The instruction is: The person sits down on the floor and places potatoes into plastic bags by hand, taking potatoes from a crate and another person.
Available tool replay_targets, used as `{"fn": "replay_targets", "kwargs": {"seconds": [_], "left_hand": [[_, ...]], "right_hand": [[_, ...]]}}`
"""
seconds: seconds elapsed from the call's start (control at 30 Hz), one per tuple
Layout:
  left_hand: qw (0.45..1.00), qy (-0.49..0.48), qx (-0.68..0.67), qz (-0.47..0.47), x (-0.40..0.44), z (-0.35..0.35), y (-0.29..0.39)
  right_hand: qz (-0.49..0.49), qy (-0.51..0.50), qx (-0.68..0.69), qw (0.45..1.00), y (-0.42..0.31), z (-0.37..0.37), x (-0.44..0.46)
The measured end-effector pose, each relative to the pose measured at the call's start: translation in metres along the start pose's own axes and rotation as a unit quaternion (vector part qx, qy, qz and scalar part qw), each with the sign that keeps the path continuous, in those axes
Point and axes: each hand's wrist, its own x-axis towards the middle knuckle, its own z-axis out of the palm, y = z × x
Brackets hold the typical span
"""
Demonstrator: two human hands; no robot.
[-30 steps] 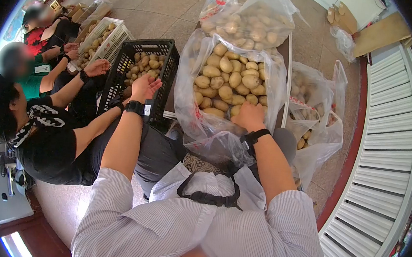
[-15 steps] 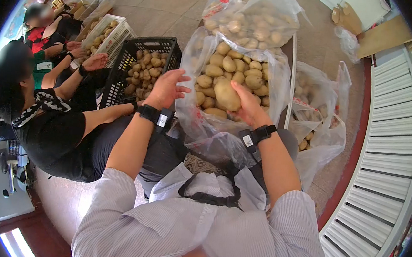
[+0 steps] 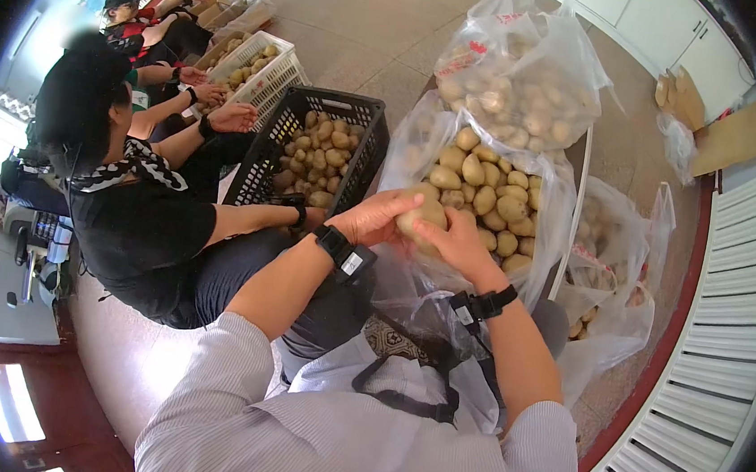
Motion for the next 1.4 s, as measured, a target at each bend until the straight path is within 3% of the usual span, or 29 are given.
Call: {"fn": "replay_targets", "kwargs": {"seconds": [0.07,0.13,0.27,0.43,0.5,0.8,1.2,1.23,1.33,1.4], "left_hand": [[1.0,0.006,0.003,0.005,-0.005,0.001,0.009],[1.0,0.01,0.005,0.009,-0.006,-0.002,0.016],[0.99,0.121,-0.052,0.05,-0.002,-0.028,0.02],[0.97,0.202,-0.12,0.058,0.001,-0.069,0.027],[0.963,0.228,-0.126,0.063,-0.005,-0.088,0.028],[0.907,0.348,-0.227,0.066,0.0,-0.145,0.018],[0.851,0.492,-0.18,0.032,-0.006,-0.172,-0.003],[0.848,0.52,-0.102,-0.002,0.007,-0.219,-0.025],[0.847,0.526,-0.079,-0.02,0.002,-0.213,-0.022],[0.856,0.516,-0.005,-0.019,0.018,-0.28,-0.058]], "right_hand": [[-0.033,0.02,-0.048,0.998,-0.001,0.001,0.001],[0.076,0.024,0.16,0.984,-0.004,-0.001,-0.001],[0.089,0.078,0.148,0.982,0.022,0.007,0.0],[0.041,0.054,-0.073,0.995,0.087,0.0,-0.004],[0.023,0.043,-0.158,0.986,0.081,0.002,-0.01],[0.032,-0.019,-0.335,0.942,0.072,0.006,-0.014],[0.05,-0.08,-0.453,0.887,0.061,0.022,0.005],[0.064,-0.084,-0.447,0.888,0.058,0.023,0.005],[0.064,-0.092,-0.432,0.895,0.053,0.023,0.006],[0.057,-0.079,-0.433,0.896,0.063,0.025,0.007]]}}
